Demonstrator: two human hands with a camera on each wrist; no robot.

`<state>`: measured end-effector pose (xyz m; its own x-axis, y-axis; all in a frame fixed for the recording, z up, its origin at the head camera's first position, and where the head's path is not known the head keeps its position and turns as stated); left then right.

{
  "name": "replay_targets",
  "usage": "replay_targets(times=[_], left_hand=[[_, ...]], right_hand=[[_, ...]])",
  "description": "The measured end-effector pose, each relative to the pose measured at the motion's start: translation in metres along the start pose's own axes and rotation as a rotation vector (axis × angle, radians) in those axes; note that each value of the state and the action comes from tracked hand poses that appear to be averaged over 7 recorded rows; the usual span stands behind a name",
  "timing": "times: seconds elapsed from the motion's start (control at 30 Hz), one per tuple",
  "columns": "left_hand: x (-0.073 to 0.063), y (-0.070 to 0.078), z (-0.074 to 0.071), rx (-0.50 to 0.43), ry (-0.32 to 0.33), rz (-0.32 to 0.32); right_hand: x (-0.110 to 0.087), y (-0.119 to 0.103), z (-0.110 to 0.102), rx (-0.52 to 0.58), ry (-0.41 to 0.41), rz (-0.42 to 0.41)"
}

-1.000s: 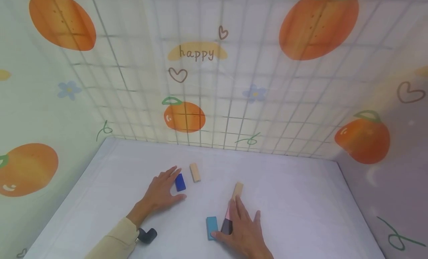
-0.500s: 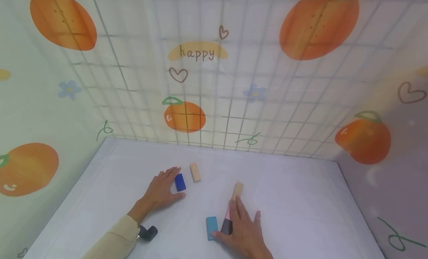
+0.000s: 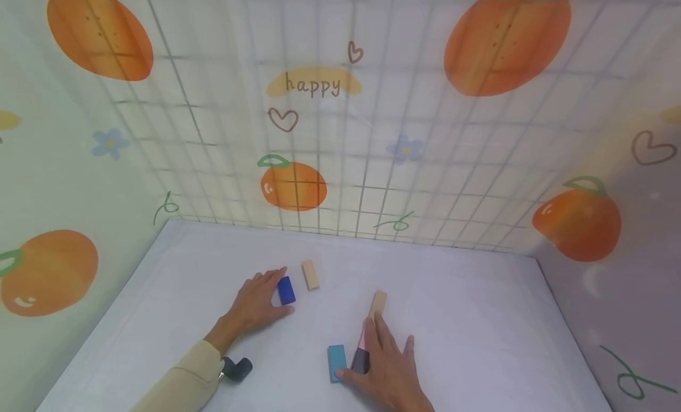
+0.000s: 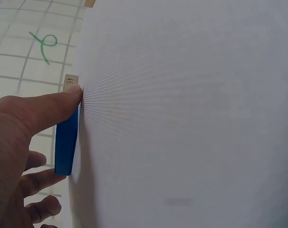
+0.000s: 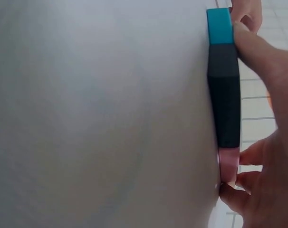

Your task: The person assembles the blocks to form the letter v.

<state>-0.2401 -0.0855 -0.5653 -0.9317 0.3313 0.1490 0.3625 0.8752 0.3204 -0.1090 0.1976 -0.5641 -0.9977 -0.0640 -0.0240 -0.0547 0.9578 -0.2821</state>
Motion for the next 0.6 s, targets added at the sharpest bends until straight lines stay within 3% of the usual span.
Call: replay_targets(times=[0.6], left_hand=[[0.0027,-0.0003,-0.0013,0.0,0.014,0.007]], right_hand=[[0.0005,0.0,-0.0036,0.016,-0.03,0.026]])
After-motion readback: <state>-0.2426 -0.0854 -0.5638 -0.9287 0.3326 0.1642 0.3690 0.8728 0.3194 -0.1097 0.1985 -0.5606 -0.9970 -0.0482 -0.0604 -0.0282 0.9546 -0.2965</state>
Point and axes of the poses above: each hand's wrist, its own x-axis towards the middle knuckle, its own z-axis out of the palm, y = z × x, the point moved 2 cm from there along x, towards the middle knuckle, and after that the axes turned 3 degrees about y, right-handed, at the moved point
